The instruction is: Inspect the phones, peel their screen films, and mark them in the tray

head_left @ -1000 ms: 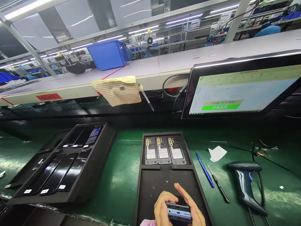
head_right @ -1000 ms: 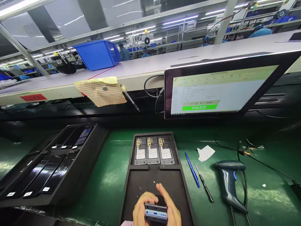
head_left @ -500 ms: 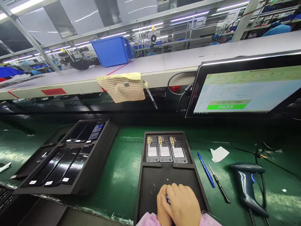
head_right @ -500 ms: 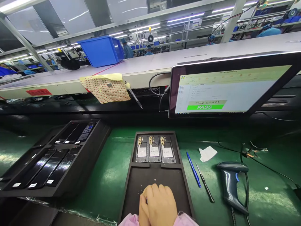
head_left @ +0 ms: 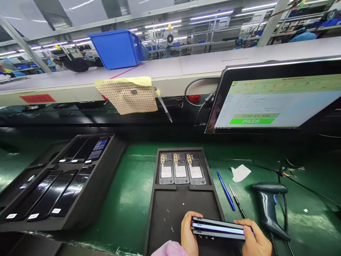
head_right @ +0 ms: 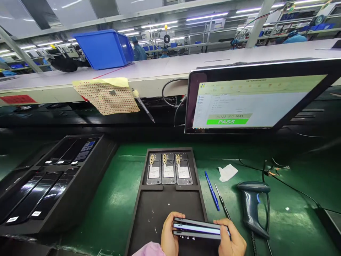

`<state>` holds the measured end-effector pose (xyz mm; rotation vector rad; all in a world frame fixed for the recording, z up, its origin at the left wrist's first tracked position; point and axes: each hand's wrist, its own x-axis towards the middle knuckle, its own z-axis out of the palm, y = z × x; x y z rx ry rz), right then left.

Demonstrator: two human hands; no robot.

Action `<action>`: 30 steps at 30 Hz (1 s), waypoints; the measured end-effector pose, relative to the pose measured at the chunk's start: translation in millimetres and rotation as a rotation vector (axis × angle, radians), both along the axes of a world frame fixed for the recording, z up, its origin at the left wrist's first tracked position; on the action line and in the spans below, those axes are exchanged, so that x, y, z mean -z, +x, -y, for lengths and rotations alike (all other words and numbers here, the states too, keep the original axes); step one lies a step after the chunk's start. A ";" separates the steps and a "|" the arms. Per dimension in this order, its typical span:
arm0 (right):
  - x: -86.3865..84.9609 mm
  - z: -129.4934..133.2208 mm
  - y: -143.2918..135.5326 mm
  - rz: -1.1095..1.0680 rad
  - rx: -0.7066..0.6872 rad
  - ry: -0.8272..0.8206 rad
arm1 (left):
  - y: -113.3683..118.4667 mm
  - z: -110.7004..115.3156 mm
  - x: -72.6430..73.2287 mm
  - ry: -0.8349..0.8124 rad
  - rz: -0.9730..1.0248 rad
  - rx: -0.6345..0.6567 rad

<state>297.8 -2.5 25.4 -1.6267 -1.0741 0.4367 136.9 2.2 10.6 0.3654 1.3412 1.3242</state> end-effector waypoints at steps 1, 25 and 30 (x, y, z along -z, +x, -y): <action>5.5 3.4 -0.2 -0.083 0.041 -0.009 | 2.4 -0.6 -1.0 0.029 -0.042 0.011; 34.9 -10.0 -46.7 -0.281 -0.665 -0.253 | -90.2 -6.5 -8.7 0.145 -0.405 -0.016; 28.9 -17.0 -35.7 0.060 -0.845 -0.333 | -89.5 26.1 -2.0 -0.177 -0.355 -0.317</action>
